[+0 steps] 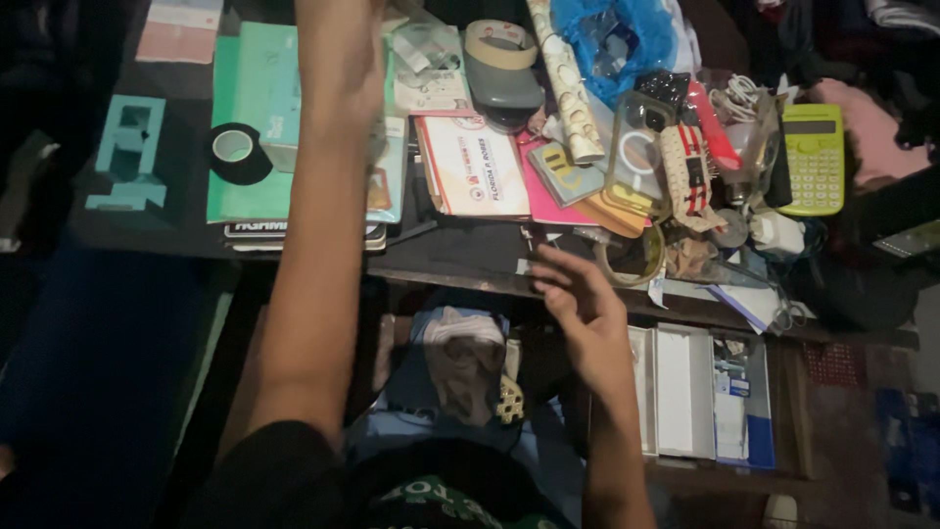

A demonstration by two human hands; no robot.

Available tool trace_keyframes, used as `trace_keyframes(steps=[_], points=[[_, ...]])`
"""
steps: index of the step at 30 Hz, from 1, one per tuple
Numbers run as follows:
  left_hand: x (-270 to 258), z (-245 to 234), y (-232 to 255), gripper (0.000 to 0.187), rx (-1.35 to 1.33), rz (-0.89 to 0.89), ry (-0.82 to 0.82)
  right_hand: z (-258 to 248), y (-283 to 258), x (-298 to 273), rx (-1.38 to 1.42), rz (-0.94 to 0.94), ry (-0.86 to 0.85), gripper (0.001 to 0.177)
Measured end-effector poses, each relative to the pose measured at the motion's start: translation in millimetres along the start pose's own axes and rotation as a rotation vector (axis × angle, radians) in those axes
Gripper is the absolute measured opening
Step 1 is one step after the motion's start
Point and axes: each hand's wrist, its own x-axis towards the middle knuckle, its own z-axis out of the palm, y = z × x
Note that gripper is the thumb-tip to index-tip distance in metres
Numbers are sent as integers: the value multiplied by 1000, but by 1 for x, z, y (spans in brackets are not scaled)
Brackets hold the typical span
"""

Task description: The person uses scissors to cut individual capsules from a blister pack and places them into a white box. They then place the remaining blister pack into a plastic bag and put it into the box.

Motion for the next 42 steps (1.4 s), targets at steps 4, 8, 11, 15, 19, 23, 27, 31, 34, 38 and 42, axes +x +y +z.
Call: trace_keyframes(steps=[4, 8, 11, 15, 19, 23, 27, 31, 34, 38, 42], points=[[-24, -1, -6, 13, 559, 125, -218, -2, 0, -2, -49, 33, 28, 27], [-35, 7, -21, 28, 1311, 674, -365, 0, -1, -5, -102, 1, 46, 21], [-36, 8, -36, 33, 1265, 867, -352, 0, -4, -9, -215, -21, 69, 19], [-35, 13, -44, 40, 1334, 733, -413, -1, -5, -11, -176, 62, 99, 23], [-41, 19, -13, 38, 1049, 713, -433, -3, -6, -14, -140, 34, 157, 24], [-57, 33, 37, 24, 946, 539, -450, -10, -11, -26, -131, -5, 324, 21], [-92, 51, 68, 30, 194, 328, -828, -23, -26, -39, -34, -156, 537, 22], [-138, 76, 63, 32, -27, -10, -1037, -46, -37, -49, -113, -294, 521, 46], [-171, 91, 44, 32, -212, -254, -1094, -54, -36, -68, 45, -272, 481, 55], [-201, 111, 22, 32, -238, -292, -1162, -65, -37, -89, 60, -219, 668, 56], [-228, 127, 8, 28, -196, -471, -1185, -76, -33, -114, 120, -243, 814, 50]])
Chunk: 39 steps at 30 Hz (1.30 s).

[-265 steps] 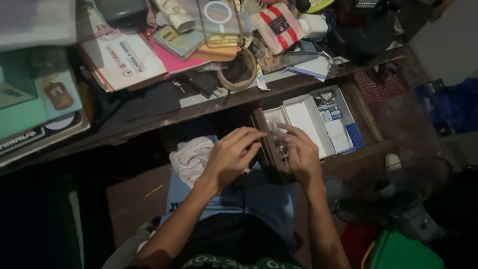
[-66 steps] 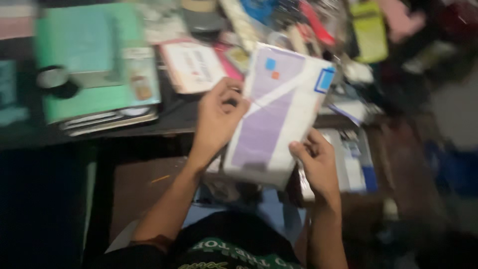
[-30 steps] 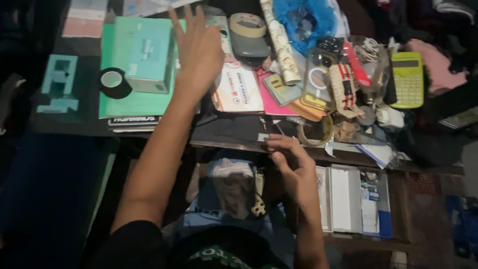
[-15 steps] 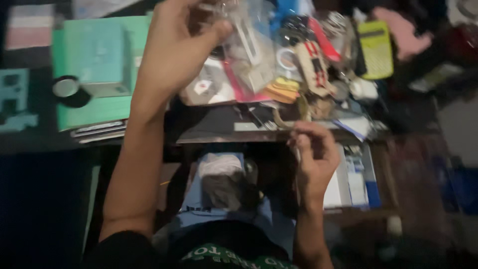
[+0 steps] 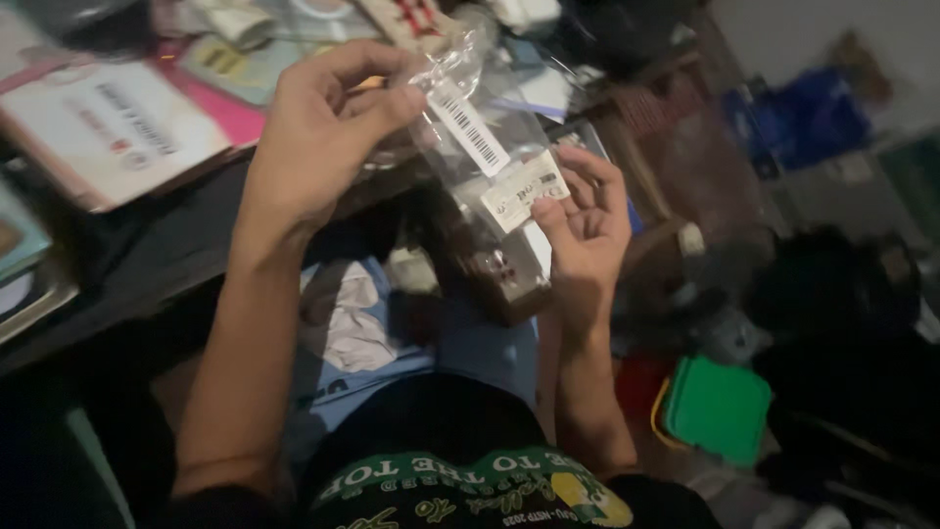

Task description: The person uses scissors to cut individual capsules from a blister pack and places them into a white box. They then place the remaining blister pack into a plastic bag and put it into the box.

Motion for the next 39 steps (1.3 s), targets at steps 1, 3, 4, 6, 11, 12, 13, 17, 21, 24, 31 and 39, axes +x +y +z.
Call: trace_keyframes(steps=[1, 3, 4, 6, 11, 12, 13, 17, 21, 24, 31, 39], points=[[2, 6, -6, 27, 2, -14, 5, -7, 1, -1, 12, -9, 9, 48], [6, 15, -15, 23, 56, 42, -12, -20, 2, -2, -21, -30, 16, 44], [9, 19, -19, 21, 106, 113, -36, -28, 2, -2, -65, -43, 13, 42], [11, 22, -26, 19, 100, 164, -57, -40, 4, -3, -117, -48, 13, 41], [9, 32, -45, 17, -62, 124, 32, -59, 14, -17, -130, 6, 53, 39], [8, 35, -48, 17, -78, 125, 60, -62, 16, -19, -152, 5, 67, 39], [7, 38, -52, 17, -95, 126, 87, -64, 17, -21, -175, 7, 82, 40], [3, 51, -61, 16, -115, 172, 164, -74, 22, -30, -170, 7, 111, 43], [-4, 57, -59, 19, -34, 240, 128, -85, 25, -38, -154, -12, 86, 43], [-13, 58, -56, 28, 236, 294, 89, -94, 26, -44, -171, 12, 74, 45], [-29, 64, -60, 20, 548, 198, 62, -99, 33, -60, -142, 14, 37, 43], [-50, 68, -72, 43, 507, 298, 56, -106, 37, -75, -191, -30, 3, 41]])
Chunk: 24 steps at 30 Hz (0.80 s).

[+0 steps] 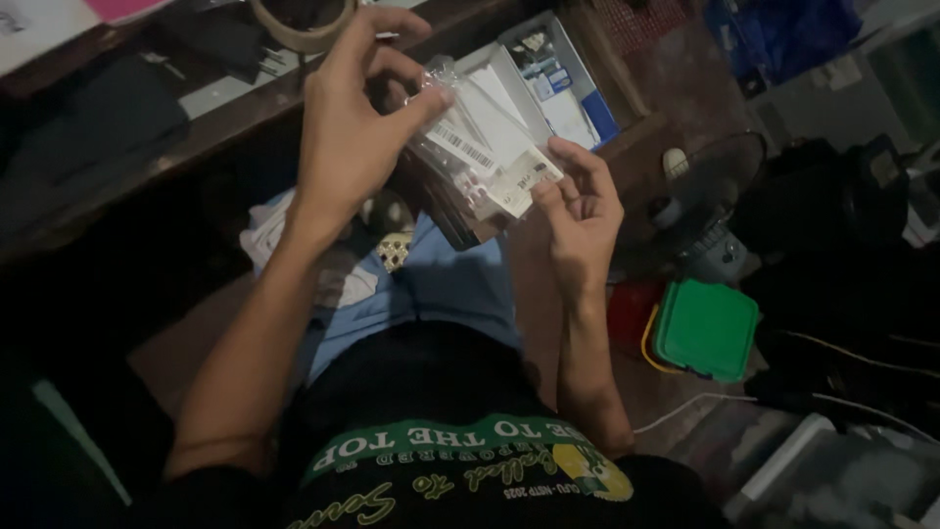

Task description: The person uses scissors to cut individual capsules from a blister pack and places them into a white box. They then place the remaining blister pack into a plastic bag and put it into the box.

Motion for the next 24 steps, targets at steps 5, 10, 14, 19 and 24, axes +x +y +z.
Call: trace_keyframes(steps=[5, 10, 14, 19, 24], points=[[-17, -6, 4, 25, -261, -206, 52, 2, 4, -7, -115, 46, 32, 35], [-36, -9, 16, 37, -12, -56, 58, 11, 6, -15, -95, 42, 3, 30], [-53, -15, 26, 61, -16, -194, 140, 19, 9, -16, -103, 54, -40, 32], [-57, -28, 18, 35, -255, -194, 177, 23, 14, -15, -80, 113, -43, 32], [-52, -33, 13, 26, -389, -230, 181, 25, 3, -3, -145, 104, -141, 33]])
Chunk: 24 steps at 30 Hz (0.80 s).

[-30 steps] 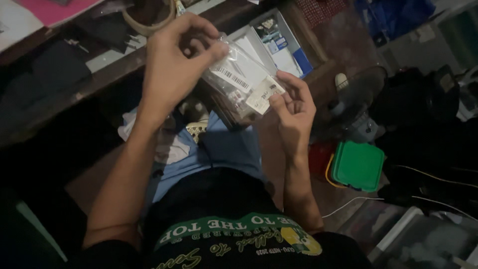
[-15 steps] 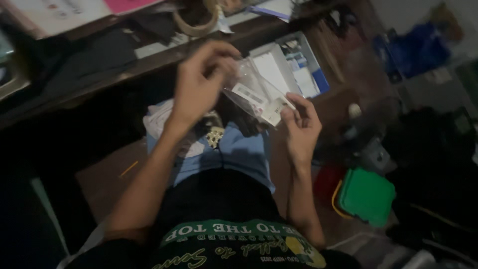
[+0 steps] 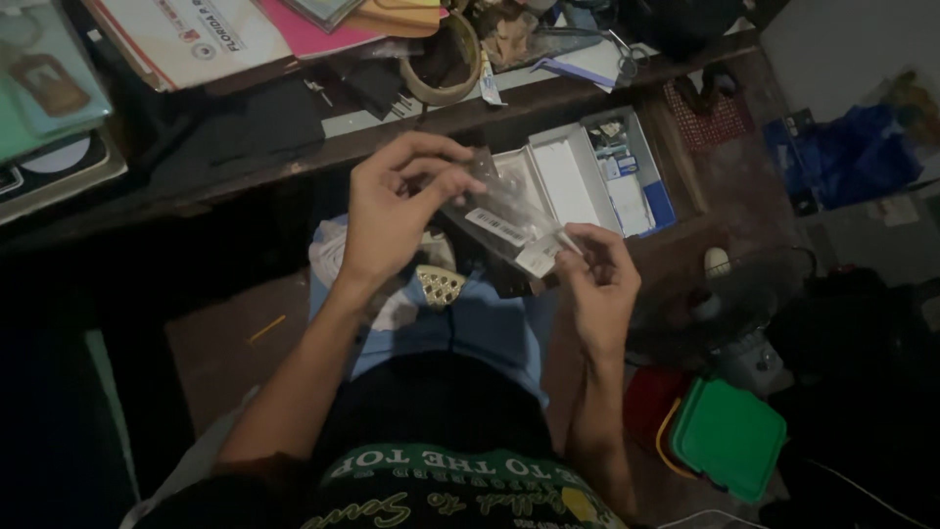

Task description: The person uses scissors to cut individual capsules from a blister pack and places them into a white box. They then place the remaining blister pack into a plastic bag and put it into the box.

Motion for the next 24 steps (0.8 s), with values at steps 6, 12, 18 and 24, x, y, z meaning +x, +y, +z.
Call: trace_keyframes(steps=[6, 12, 18, 24], points=[[10, -1, 12, 38, 202, -20, -116, 15, -36, 19, 9, -163, -265, 55], [22, 3, 9, 15, 476, -6, -348, 38, -35, 41, 86, -63, -302, 44], [37, -7, 14, 22, 574, 1, -363, 41, -22, 56, 8, -76, -411, 32], [51, -23, 25, 45, 580, -169, -397, 53, -7, 72, -5, -54, -332, 22]])
